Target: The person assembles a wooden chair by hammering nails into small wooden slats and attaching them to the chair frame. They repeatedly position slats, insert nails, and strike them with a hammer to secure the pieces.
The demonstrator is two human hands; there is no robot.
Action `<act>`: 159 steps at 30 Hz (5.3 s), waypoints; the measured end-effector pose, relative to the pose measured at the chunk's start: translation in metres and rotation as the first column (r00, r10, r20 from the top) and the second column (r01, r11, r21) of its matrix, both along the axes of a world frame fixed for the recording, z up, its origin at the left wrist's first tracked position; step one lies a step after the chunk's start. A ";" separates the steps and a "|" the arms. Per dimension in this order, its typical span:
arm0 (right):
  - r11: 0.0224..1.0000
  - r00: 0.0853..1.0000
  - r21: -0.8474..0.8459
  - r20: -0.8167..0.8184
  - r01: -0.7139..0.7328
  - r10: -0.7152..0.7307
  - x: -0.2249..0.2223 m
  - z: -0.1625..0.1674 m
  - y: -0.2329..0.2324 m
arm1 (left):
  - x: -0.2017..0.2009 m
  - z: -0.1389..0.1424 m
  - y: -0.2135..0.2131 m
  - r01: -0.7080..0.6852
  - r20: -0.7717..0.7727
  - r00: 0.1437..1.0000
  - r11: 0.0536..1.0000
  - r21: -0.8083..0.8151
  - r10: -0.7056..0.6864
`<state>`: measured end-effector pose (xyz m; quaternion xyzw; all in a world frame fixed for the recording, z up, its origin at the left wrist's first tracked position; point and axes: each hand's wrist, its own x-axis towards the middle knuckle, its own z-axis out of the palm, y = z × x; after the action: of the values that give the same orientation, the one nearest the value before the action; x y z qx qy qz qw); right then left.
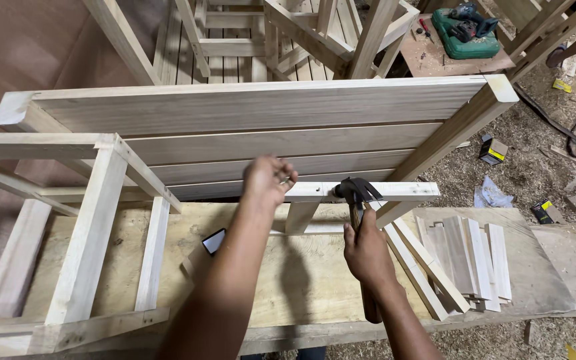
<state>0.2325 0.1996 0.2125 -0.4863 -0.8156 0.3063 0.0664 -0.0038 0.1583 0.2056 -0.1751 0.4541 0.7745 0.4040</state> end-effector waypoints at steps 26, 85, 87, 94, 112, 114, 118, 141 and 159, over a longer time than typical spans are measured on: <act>0.999 0.989 -0.041 -0.143 0.015 -0.020 0.017 -0.013 -0.007 | 0.028 -0.033 -0.027 0.125 -0.737 0.047 0.736 -0.666 -0.674; 0.924 0.584 0.376 -0.737 -0.066 0.342 0.011 0.226 -0.074 | 0.029 -0.007 -0.045 0.290 -0.709 0.004 0.680 -0.674 -0.705; 0.923 0.639 0.382 -0.702 -0.034 0.314 0.004 0.219 -0.074 | 0.032 -0.004 -0.043 0.263 -0.627 -0.089 0.589 -0.764 -0.774; 0.937 0.668 0.313 -0.665 -0.157 0.334 -0.001 0.209 -0.075 | 0.033 -0.019 -0.035 0.142 -0.636 -0.313 0.627 -0.766 -0.706; 0.939 0.939 0.185 -0.137 -0.289 0.316 -0.010 0.073 -0.035 | 0.039 -0.018 -0.042 0.150 -0.560 -0.218 0.539 -0.829 -0.800; 0.946 0.955 0.163 -0.059 -0.279 0.292 -0.006 0.065 -0.021 | 0.036 -0.017 -0.035 0.124 -0.553 -0.210 0.539 -0.833 -0.806; 0.976 0.980 0.099 -0.035 -0.192 0.197 0.010 0.092 -0.022 | 0.035 -0.025 -0.034 0.072 -0.674 -0.299 0.688 -0.722 -0.675; 0.951 0.976 0.229 -0.017 -0.207 0.216 0.041 0.001 -0.013 | 0.022 -0.020 -0.029 -0.032 -0.434 -0.464 0.504 -0.863 -0.772; 0.598 0.505 -0.078 0.455 -0.798 0.733 -0.003 -0.045 0.021 | 0.037 -0.014 -0.033 -0.175 -0.170 -0.396 0.256 -0.951 -0.902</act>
<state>0.2292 0.2210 0.1678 -0.1240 -0.9573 0.1258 -0.2287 0.0332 0.1257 0.1918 0.5231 0.8393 0.0547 0.1380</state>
